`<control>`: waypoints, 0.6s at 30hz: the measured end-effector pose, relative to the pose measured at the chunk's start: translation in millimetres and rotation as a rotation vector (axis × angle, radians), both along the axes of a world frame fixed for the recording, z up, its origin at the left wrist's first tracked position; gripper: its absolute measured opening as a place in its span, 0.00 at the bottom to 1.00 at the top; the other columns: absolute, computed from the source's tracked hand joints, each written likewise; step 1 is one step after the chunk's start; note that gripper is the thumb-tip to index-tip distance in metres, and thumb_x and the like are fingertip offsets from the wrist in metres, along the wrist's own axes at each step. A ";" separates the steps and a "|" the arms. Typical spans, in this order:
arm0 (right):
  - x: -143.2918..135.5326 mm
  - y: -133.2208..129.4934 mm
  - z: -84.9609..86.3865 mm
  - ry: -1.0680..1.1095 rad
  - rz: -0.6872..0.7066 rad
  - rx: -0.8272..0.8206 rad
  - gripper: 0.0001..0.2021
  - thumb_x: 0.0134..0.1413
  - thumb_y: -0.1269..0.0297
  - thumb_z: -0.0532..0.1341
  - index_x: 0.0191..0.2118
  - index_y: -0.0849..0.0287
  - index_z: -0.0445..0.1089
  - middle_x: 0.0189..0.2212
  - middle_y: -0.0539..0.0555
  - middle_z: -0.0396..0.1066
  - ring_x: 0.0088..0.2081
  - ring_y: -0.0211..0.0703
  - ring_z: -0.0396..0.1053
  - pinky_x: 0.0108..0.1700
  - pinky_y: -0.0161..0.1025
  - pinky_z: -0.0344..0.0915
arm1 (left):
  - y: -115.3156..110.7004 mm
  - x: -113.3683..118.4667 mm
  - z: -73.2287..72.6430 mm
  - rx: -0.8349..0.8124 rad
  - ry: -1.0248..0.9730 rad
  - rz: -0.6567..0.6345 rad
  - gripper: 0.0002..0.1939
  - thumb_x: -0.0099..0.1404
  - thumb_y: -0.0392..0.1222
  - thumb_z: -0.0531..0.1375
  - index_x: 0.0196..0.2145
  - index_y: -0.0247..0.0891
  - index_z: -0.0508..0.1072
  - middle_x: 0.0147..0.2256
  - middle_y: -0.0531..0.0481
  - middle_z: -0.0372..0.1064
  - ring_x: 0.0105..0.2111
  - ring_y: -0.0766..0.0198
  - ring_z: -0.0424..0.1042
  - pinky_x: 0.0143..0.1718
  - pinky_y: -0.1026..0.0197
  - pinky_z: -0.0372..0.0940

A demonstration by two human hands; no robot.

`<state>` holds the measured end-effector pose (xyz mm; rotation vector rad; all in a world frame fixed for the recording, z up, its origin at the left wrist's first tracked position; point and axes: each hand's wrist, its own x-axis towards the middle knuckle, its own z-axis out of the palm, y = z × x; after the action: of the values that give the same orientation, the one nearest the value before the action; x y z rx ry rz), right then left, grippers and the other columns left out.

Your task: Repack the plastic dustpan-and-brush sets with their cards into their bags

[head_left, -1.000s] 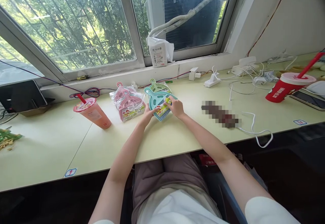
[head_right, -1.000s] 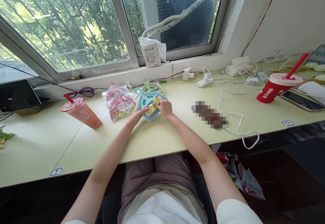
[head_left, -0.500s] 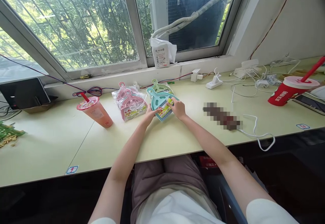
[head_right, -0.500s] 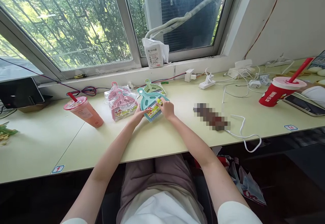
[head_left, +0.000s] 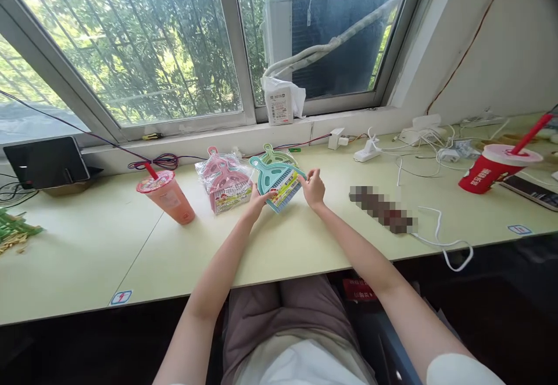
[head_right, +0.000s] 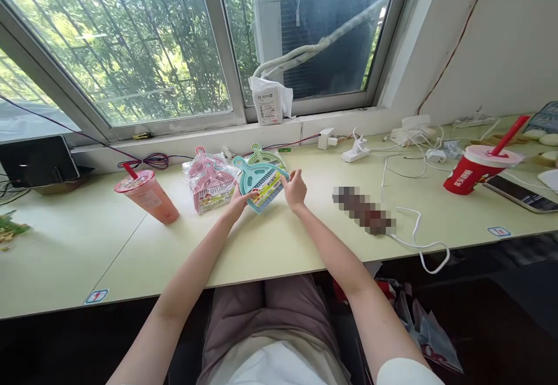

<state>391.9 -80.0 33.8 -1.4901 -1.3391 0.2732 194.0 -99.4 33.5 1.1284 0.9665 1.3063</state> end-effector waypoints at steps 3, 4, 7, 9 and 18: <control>-7.4 -1.1 -3.9 0.262 0.006 -0.126 0.15 0.56 0.48 0.56 0.30 0.54 0.56 0.28 0.48 0.65 0.30 0.40 0.64 0.30 0.35 0.56 | 0.9 -1.4 -1.0 -0.007 -0.001 0.039 0.36 0.47 0.37 0.70 0.52 0.42 0.59 0.48 0.44 0.68 0.45 0.54 0.71 0.43 0.52 0.70; -12.2 -2.8 -5.2 0.388 0.039 -0.170 0.16 0.55 0.48 0.57 0.30 0.54 0.55 0.29 0.49 0.65 0.31 0.40 0.65 0.30 0.35 0.58 | 1.0 -2.3 -1.5 -0.001 0.001 0.056 0.37 0.47 0.38 0.70 0.52 0.42 0.59 0.48 0.44 0.68 0.45 0.54 0.72 0.42 0.53 0.70; -29.6 -10.3 -9.9 0.818 0.284 -0.252 0.16 0.50 0.49 0.62 0.34 0.53 0.57 0.34 0.50 0.70 0.34 0.40 0.70 0.29 0.35 0.66 | 1.0 -5.9 -2.6 0.043 0.015 0.108 0.38 0.45 0.40 0.70 0.53 0.43 0.59 0.48 0.46 0.68 0.46 0.54 0.72 0.40 0.56 0.70; -39.8 -13.9 -14.8 1.013 0.481 -0.294 0.18 0.46 0.53 0.66 0.38 0.53 0.60 0.35 0.50 0.73 0.34 0.41 0.73 0.32 0.37 0.70 | 1.4 -8.0 -2.9 0.047 0.019 0.129 0.40 0.44 0.41 0.71 0.53 0.43 0.59 0.46 0.46 0.68 0.45 0.54 0.72 0.40 0.55 0.70; -37.2 -4.1 -18.8 1.056 0.579 -0.279 0.21 0.35 0.63 0.72 0.37 0.55 0.66 0.35 0.51 0.76 0.34 0.44 0.76 0.36 0.40 0.75 | -3.0 -10.9 4.3 0.152 0.262 0.109 0.31 0.55 0.58 0.64 0.52 0.41 0.64 0.44 0.44 0.68 0.43 0.53 0.71 0.34 0.57 0.70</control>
<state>354.7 -84.1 14.9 -0.8573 -0.8096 1.4381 183.1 -102.4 37.8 1.4055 1.1483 1.3595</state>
